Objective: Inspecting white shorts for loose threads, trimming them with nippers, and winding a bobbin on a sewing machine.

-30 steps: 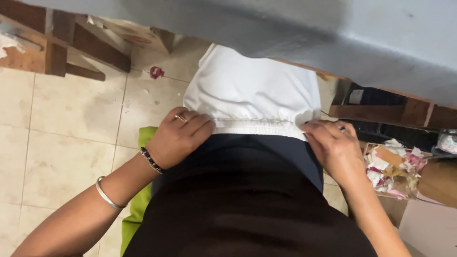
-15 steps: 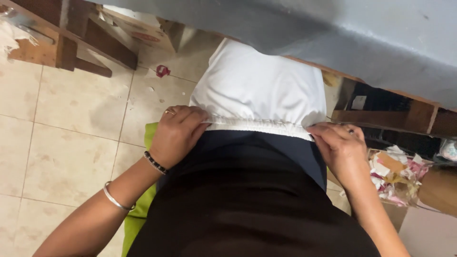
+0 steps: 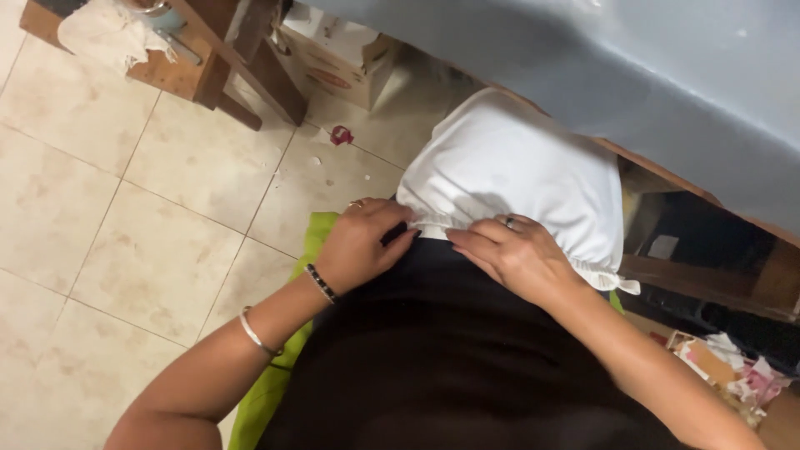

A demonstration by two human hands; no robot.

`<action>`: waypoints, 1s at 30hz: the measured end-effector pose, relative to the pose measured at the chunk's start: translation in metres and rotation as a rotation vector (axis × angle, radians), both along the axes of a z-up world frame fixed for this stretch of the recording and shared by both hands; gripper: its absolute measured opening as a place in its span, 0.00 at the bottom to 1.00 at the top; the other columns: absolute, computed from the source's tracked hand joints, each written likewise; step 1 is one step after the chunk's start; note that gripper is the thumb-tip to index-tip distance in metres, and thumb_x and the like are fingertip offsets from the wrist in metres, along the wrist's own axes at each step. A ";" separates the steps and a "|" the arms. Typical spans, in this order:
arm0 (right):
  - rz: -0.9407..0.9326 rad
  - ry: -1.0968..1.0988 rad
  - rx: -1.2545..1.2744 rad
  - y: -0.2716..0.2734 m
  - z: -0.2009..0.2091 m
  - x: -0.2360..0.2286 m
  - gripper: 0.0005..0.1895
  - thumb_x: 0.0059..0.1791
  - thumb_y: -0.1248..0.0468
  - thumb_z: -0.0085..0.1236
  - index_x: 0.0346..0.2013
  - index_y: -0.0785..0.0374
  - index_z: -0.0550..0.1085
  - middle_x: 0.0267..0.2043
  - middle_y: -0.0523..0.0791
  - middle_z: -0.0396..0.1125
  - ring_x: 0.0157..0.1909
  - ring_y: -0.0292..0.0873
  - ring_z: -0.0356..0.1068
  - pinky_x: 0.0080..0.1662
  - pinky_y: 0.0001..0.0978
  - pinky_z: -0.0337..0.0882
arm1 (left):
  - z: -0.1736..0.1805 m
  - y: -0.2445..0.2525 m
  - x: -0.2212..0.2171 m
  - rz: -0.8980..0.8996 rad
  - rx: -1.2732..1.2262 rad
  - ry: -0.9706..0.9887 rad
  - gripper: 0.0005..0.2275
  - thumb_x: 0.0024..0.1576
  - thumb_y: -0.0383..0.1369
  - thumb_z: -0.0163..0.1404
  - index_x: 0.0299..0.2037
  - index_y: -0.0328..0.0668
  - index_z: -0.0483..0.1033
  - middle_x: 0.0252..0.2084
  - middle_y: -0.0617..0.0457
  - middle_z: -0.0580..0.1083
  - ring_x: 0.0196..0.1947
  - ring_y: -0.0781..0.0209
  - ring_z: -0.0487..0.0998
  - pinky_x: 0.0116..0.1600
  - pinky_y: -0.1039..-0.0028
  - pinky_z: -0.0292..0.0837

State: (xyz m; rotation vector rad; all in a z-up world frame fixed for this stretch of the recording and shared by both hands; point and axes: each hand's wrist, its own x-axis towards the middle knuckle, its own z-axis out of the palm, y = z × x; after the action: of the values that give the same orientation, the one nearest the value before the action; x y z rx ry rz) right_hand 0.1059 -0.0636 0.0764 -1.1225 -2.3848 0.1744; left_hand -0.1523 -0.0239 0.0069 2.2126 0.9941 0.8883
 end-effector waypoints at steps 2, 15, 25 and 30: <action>0.019 -0.027 0.034 0.011 -0.003 -0.011 0.06 0.55 0.58 0.56 0.40 0.52 0.80 0.33 0.41 0.71 0.32 0.45 0.73 0.38 0.35 0.74 | -0.010 -0.003 0.003 0.006 -0.015 -0.023 0.07 0.55 0.32 0.60 0.42 0.44 0.81 0.39 0.48 0.80 0.42 0.44 0.82 0.48 0.59 0.76; 0.031 -0.040 0.095 0.020 -0.029 -0.027 0.06 0.55 0.58 0.57 0.39 0.52 0.81 0.38 0.41 0.75 0.38 0.44 0.76 0.42 0.34 0.75 | -0.021 -0.010 0.006 0.124 -0.292 -0.341 0.14 0.49 0.29 0.64 0.42 0.47 0.76 0.37 0.53 0.75 0.32 0.54 0.80 0.39 0.66 0.78; -0.498 -0.128 -0.156 -0.077 0.011 0.112 0.15 0.49 0.58 0.66 0.51 0.49 0.80 0.49 0.41 0.76 0.52 0.46 0.76 0.54 0.43 0.70 | 0.030 0.006 -0.006 -0.194 0.230 0.094 0.13 0.54 0.26 0.58 0.49 0.44 0.80 0.52 0.45 0.77 0.55 0.43 0.77 0.56 0.54 0.70; -0.648 0.029 -0.178 -0.133 0.010 0.164 0.12 0.48 0.62 0.68 0.46 0.52 0.81 0.49 0.41 0.76 0.55 0.48 0.75 0.60 0.41 0.69 | 0.031 0.019 0.013 -0.350 0.376 0.170 0.10 0.65 0.31 0.47 0.52 0.51 0.80 0.52 0.53 0.79 0.56 0.53 0.77 0.62 0.59 0.68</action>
State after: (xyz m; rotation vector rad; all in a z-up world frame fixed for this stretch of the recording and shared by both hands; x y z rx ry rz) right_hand 0.2703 -0.1965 0.0865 -1.8914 -1.8861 0.1762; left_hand -0.1397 -0.0053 0.0381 2.7071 0.5084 0.7822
